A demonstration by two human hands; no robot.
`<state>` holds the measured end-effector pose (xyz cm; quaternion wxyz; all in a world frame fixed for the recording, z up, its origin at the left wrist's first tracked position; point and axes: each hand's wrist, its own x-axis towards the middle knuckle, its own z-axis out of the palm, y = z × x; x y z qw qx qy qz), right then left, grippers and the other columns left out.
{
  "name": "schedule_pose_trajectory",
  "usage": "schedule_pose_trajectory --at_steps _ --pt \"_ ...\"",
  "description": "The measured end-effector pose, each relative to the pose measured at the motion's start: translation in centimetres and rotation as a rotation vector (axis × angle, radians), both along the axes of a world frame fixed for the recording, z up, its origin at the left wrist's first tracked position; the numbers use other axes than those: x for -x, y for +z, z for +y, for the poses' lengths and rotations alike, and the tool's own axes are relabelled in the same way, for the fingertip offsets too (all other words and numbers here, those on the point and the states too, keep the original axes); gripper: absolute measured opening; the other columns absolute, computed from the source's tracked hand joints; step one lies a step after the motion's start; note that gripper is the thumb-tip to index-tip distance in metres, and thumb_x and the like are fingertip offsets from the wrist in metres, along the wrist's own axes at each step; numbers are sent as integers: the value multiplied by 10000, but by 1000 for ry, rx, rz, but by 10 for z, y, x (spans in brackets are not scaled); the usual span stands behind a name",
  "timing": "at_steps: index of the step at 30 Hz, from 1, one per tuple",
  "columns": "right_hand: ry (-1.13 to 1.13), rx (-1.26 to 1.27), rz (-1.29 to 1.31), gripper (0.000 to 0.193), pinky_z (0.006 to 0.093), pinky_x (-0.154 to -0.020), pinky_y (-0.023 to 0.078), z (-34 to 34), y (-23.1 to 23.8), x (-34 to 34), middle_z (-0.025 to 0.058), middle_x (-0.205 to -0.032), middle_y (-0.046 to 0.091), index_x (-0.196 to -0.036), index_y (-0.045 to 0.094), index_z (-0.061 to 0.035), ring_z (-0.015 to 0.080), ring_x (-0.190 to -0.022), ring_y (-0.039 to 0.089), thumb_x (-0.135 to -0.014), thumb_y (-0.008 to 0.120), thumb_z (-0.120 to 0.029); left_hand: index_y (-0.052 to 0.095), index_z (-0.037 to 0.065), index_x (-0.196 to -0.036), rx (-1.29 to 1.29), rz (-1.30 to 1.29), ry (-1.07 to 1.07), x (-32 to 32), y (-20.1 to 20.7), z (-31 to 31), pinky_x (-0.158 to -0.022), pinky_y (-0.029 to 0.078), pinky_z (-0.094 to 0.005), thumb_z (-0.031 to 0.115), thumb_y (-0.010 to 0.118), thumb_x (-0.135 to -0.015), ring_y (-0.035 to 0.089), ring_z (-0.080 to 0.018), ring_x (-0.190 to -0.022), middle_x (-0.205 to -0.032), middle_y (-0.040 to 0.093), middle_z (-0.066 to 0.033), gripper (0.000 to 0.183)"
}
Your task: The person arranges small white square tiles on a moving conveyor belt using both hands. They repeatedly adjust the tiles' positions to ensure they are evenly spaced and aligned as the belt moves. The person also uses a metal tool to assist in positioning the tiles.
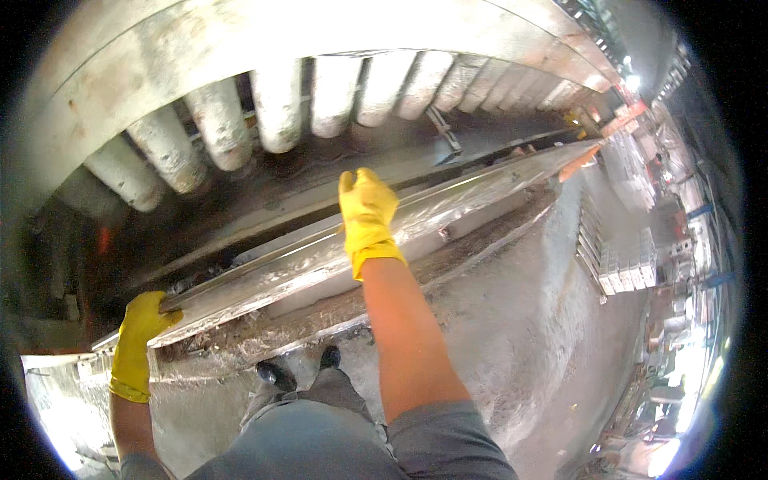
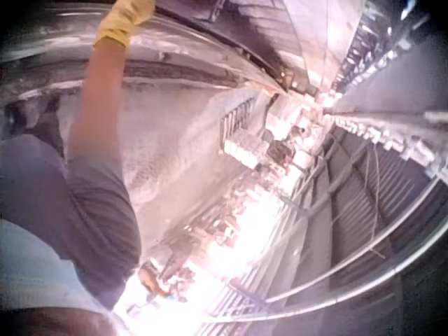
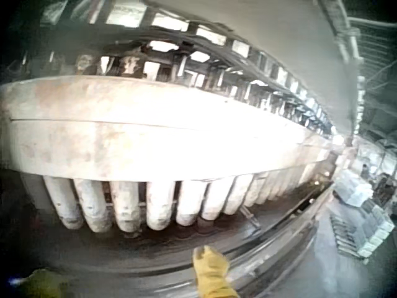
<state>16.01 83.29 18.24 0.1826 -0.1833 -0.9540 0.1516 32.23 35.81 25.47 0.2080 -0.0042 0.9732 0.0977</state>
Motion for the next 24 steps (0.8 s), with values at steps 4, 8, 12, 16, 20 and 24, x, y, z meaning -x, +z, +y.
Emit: schedule_pose_trajectory --at_steps 4,8,12,16,20,24 --pt "15 0 80 417 490 -814 609 -4 3 1 172 -971 796 -1049 770 -115 379 -900 774 -958 685 -513 810 87 -1109 10 -2 28 1 5 1 -880 574 -477 448 871 -752 747 -402 -1006 -1026 782 -202 512" --pt "62 117 -46 490 484 -904 591 -10 22 -1 165 -1074 799 -1204 777 -126 392 -998 761 -970 671 -543 814 74 -1091 -10 -20 88 1 1 -10 -873 572 -469 439 906 -724 752 -401 -985 -1018 785 -208 525" --pt "118 118 178 412 460 -809 601 -5 10 -8 116 -938 806 -1154 784 -114 350 -893 770 -952 733 -469 814 55 -1083 -22 -38 120 4 -1 -3 -872 570 -458 411 940 -689 760 -385 -963 -1006 787 -213 546" --pt "329 186 375 304 470 -680 579 -2 11 -18 135 -801 766 -1041 782 -101 377 -739 741 -936 757 -385 803 19 -1134 -33 -53 140 1 -22 -28 -912 573 -453 388 951 -679 759 -392 -1003 -1055 786 -240 604" --pt "624 66 389 277 470 -677 567 33 3 -37 117 -833 779 -1095 774 -89 358 -734 733 -914 780 -299 797 -2 -1139 -47 -103 136 -1 -38 -37 -920 572 -441 354 948 -684 763 -385 -1001 -1065 786 -246 597" --pt "545 -10 440 282 481 -696 559 94 -10 -26 147 -846 772 -1108 772 -70 374 -756 728 -918 759 -278 798 9 -1132 -112 -101 141 -7 -28 -19 -904 572 -433 329 947 -683 765 -378 -980 -1050 787 -236 572"
